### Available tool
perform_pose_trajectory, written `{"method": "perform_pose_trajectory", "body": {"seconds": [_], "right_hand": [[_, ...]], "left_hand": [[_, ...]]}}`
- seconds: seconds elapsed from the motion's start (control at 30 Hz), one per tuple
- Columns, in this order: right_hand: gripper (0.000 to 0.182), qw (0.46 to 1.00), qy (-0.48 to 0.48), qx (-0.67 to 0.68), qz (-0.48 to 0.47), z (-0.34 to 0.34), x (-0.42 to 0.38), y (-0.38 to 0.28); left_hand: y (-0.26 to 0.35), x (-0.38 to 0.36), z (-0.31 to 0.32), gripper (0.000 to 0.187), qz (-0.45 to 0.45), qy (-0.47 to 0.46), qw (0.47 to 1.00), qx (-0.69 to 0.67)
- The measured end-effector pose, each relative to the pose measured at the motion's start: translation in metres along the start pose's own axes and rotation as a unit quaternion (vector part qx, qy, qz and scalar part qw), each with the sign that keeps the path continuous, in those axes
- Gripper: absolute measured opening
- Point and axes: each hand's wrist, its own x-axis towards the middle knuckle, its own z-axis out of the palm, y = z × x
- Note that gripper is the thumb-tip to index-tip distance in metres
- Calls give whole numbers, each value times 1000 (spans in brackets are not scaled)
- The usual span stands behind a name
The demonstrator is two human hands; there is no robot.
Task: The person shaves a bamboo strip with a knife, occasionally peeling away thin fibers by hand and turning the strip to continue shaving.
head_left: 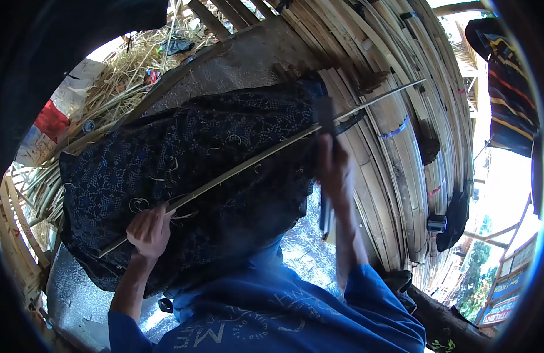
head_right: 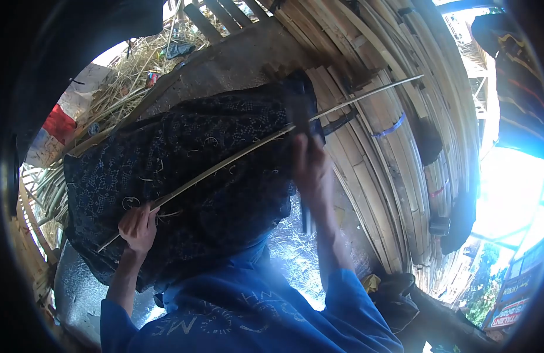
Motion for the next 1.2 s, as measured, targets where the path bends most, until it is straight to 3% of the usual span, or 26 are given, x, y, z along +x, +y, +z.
{"method": "perform_pose_trajectory", "body": {"seconds": [0.07,0.2,0.27,0.47,0.53,0.6,0.67,0.73,0.8,0.87,1.0,1.07,1.13,1.2], "right_hand": [[34,997,-76,-18,5,20,-34,-18],[33,996,-62,-44,-43,27,-44,-21],[36,998,-54,-19,28,11,-27,-25],[42,999,-21,-49,-6,4,-2,-5],[42,998,-17,-58,-17,6,-2,-6],[42,998,-29,-38,37,5,-3,-17],[44,998,0,-55,-6,8,-4,-2],[44,998,-11,-57,21,5,-9,-3],[43,985,18,-114,-128,12,-25,-2],[41,998,-34,-41,40,21,-37,-14],[32,993,-115,-30,15,37,-65,-29],[30,994,-108,-22,0,43,-70,-28],[30,988,-141,-15,56,36,-64,-33],[38,998,-64,-5,-4,26,-42,-23]], "left_hand": [[0,-3,0,14,-3,-18,1000,10],[0,-1,-1,15,17,12,1000,-1],[-2,0,-8,15,-18,-34,999,-32],[-30,-21,-69,13,-118,-174,976,-46],[-44,-37,-81,12,-132,-178,973,-59],[-50,-49,-80,13,-116,-177,975,-75],[-49,-56,-68,15,-104,-169,978,-66],[-46,-60,-55,17,-86,-103,987,-87],[-40,-50,-49,17,-67,-88,989,-95],[-32,-41,-45,17,-77,-105,988,-84],[-13,-15,-28,17,-60,-87,990,-98],[-13,-15,-22,17,-77,-78,989,-103],[-15,-15,-23,16,-76,-66,990,-95],[-16,-12,-33,16,-66,-83,989,-105]]}}
